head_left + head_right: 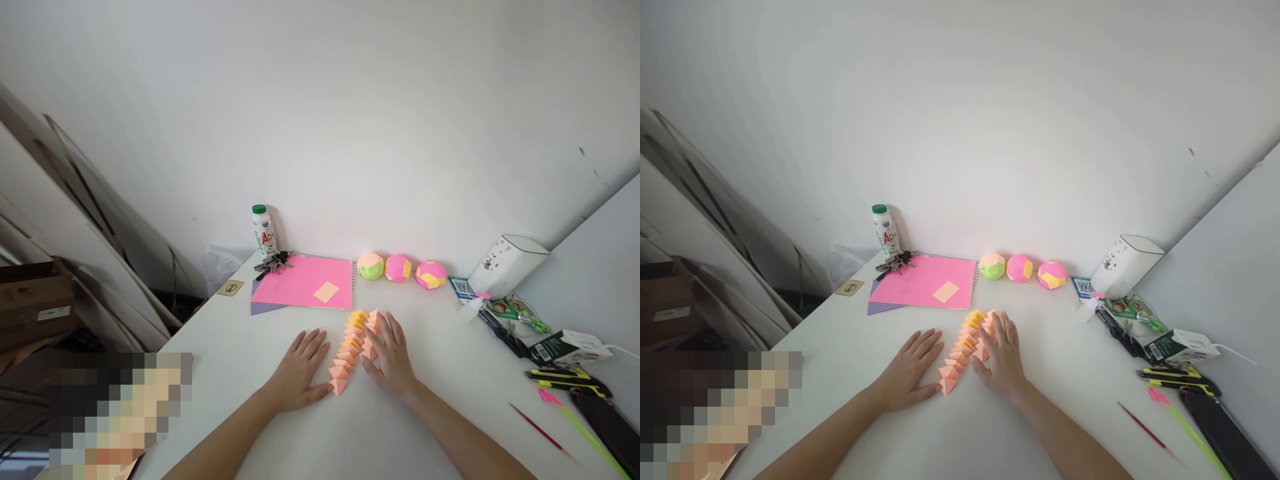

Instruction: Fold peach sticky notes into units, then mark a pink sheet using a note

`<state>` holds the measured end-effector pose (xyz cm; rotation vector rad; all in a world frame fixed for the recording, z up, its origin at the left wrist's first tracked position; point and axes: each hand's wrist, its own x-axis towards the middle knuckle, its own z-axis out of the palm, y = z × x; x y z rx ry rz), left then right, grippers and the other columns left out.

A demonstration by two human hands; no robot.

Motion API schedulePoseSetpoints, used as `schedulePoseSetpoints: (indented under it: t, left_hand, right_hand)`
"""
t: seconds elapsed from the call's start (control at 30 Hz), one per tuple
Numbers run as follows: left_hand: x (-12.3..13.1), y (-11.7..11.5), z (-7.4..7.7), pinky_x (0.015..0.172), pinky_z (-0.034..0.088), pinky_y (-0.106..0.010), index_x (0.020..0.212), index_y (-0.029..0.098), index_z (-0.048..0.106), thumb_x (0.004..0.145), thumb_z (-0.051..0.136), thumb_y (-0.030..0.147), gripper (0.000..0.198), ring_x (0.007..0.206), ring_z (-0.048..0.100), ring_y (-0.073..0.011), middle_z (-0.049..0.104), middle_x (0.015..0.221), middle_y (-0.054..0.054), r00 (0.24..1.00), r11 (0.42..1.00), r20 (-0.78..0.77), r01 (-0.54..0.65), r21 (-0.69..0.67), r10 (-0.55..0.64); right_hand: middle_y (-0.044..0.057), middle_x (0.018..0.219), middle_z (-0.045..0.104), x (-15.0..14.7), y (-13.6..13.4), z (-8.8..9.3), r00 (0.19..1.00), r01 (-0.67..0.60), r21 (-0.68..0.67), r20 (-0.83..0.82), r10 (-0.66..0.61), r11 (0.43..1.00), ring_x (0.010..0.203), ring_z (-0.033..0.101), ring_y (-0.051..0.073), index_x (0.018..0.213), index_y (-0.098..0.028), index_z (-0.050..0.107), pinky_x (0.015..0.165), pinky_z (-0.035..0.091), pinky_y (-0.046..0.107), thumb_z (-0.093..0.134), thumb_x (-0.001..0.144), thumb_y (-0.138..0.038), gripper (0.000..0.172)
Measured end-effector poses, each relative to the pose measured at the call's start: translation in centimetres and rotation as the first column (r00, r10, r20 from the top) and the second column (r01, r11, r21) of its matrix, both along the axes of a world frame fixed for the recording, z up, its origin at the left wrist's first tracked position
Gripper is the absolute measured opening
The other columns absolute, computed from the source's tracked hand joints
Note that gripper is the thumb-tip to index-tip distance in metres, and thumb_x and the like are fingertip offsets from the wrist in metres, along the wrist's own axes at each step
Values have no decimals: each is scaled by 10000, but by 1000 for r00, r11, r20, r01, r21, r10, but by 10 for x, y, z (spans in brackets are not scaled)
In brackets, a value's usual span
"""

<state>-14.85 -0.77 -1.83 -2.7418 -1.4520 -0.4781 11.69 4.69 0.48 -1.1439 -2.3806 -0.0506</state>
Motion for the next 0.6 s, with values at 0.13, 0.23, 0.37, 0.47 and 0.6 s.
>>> schedulePoseSetpoints:
  t: [0.13, 0.23, 0.37, 0.47, 0.6]
  left_hand:
    - [0, 1, -1, 1100, 231, -554, 1422, 175, 334, 856, 433, 616, 724, 1377, 268, -339, 327, 1485, -167, 1000, 1000, 14, 1, 17, -2]
    - [1, 0, -1, 1102, 232, -548, 1418, 180, 344, 859, 444, 601, 707, 1371, 283, -335, 342, 1479, -162, 1000, 1000, 27, -6, 23, 5]
    - [1, -1, -2, 1100, 240, -545, 1408, 177, 369, 858, 446, 596, 696, 1367, 292, -333, 346, 1478, -159, 999, 1000, 25, -20, 4, 20]
    - [1, 0, 0, 1102, 247, -540, 1388, 180, 403, 858, 449, 588, 670, 1360, 312, -326, 365, 1470, -147, 999, 1000, 33, -25, -14, 25]
    - [1, -1, 4, 1107, 248, -530, 1376, 187, 419, 865, 437, 587, 649, 1359, 320, -310, 382, 1463, -137, 999, 999, 33, -34, -41, 35]
  right_hand:
    - [106, 1527, 213, -4, -2, 2, 999, -14, -25, 50, 16, 1000, 1399, 134, 383, 1301, -253, 511, 1074, 227, 582, 512, 857, -471, 494]
    - [100, 1528, 221, -4, -3, -1, 998, 7, -45, 70, -4, 999, 1402, 131, 378, 1295, -258, 518, 1079, 226, 573, 514, 854, -480, 493]
    - [100, 1522, 238, 0, 1, -9, 998, 27, -54, 59, -24, 998, 1403, 138, 368, 1297, -250, 524, 1086, 244, 543, 496, 862, -490, 498]
    - [111, 1484, 302, 4, 14, -11, 998, 67, -50, 1, -67, 996, 1389, 180, 369, 1275, -214, 547, 1064, 308, 525, 463, 880, -476, 481]
    - [93, 1454, 338, 1, 37, -6, 997, 53, 20, -63, -51, 998, 1387, 178, 367, 1234, -223, 580, 1080, 287, 529, 471, 881, -432, 425]
